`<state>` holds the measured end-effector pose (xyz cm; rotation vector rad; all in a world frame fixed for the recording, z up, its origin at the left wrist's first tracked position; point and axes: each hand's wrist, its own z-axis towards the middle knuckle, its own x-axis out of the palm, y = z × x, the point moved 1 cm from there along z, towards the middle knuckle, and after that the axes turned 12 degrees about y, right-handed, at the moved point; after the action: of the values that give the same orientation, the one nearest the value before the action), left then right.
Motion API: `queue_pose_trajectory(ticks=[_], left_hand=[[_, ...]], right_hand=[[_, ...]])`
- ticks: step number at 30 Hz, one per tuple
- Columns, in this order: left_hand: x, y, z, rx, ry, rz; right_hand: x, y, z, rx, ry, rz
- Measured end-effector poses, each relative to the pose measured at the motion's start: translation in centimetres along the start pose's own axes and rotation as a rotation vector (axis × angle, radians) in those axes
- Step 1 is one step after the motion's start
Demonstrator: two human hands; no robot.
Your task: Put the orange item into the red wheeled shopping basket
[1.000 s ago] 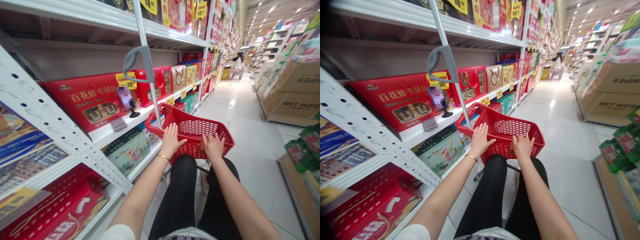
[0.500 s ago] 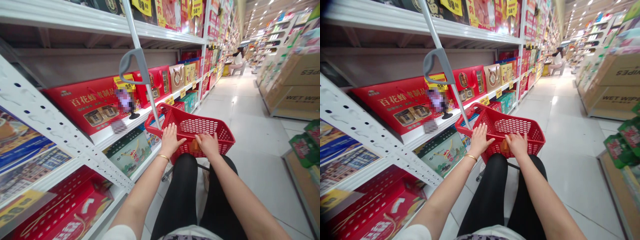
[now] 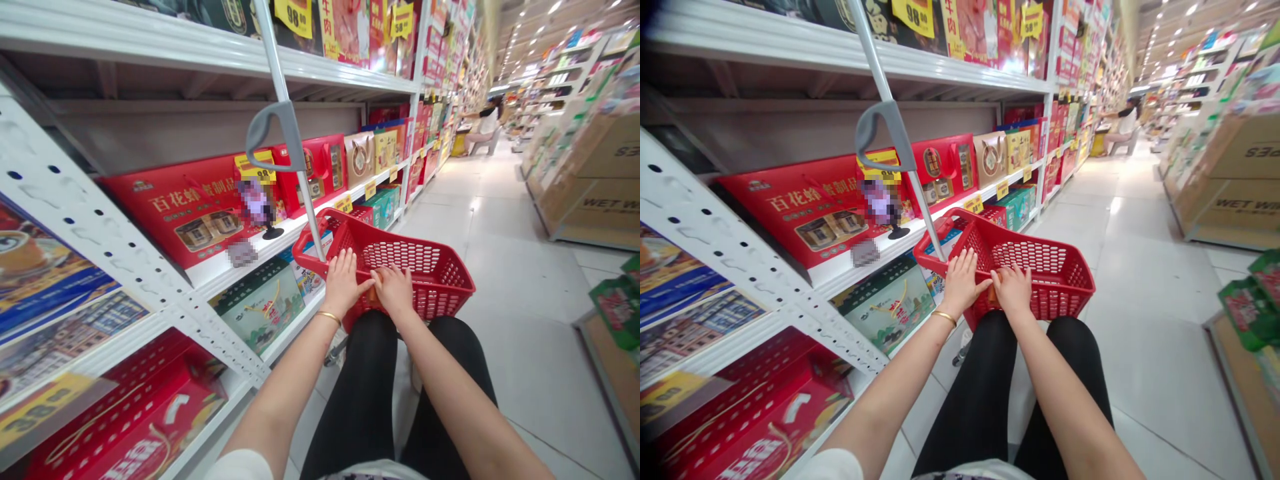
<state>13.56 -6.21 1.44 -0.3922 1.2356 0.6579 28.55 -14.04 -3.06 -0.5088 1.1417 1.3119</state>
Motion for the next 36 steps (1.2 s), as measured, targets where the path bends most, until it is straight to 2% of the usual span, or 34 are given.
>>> queue_pose_trajectory(ticks=[2, 4, 8, 10, 11, 13, 18, 20, 21, 23, 28, 30, 31, 33, 36], left_hand=[[-0.1, 0.0, 0.0, 0.003, 0.005, 0.006], [-0.2, 0.0, -0.1, 0.007, 0.005, 0.006], [-0.2, 0.0, 0.0, 0.011, 0.010, -0.014], [-0.1, 0.0, 0.0, 0.009, 0.014, -0.031], [-0.1, 0.0, 0.1, 0.007, 0.014, -0.038], [0.0, 0.0, 0.1, 0.003, 0.015, -0.046], [-0.2, 0.0, 0.0, 0.009, 0.014, -0.007], [-0.3, 0.1, 0.0, 0.016, 0.028, 0.010], [-0.3, 0.1, 0.0, 0.018, 0.035, 0.014], [-0.4, 0.1, 0.0, 0.019, 0.041, 0.016], [-0.1, 0.2, 0.2, 0.019, 0.026, -0.001], [0.0, 0.2, 0.2, 0.022, 0.023, -0.018], [0.1, 0.2, 0.2, 0.022, 0.021, -0.027], [0.1, 0.2, 0.3, 0.018, 0.017, -0.037], [0.1, 0.2, 0.2, 0.017, 0.012, -0.029]], right_hand=[[-0.5, -0.9, 0.0, -0.048, 0.047, -0.007], [-1.2, -3.7, -0.6, -0.046, 0.090, -0.040], [-2.5, -11.1, -2.6, 0.175, 0.093, -0.108], [-2.7, -13.1, -3.3, 0.279, 0.063, -0.108], [-2.6, -13.2, -3.4, 0.307, 0.045, -0.107], [-1.9, -11.6, -3.1, 0.290, 0.022, -0.104], [0.6, -2.1, -1.0, -0.005, 0.024, -0.034], [0.9, 0.1, -0.3, -0.056, 0.033, 0.004], [0.8, 0.4, -0.1, -0.066, 0.038, 0.011], [0.2, -0.7, -0.2, -0.063, 0.046, -0.004], [-1.6, -8.3, -2.5, 0.116, 0.043, -0.073], [-1.9, -10.2, -3.3, 0.197, 0.030, -0.079], [-1.9, -10.5, -3.5, 0.220, 0.021, -0.080], [-1.3, -9.5, -3.5, 0.220, -0.001, -0.081], [0.1, -5.4, -2.6, 0.109, -0.019, -0.070]])
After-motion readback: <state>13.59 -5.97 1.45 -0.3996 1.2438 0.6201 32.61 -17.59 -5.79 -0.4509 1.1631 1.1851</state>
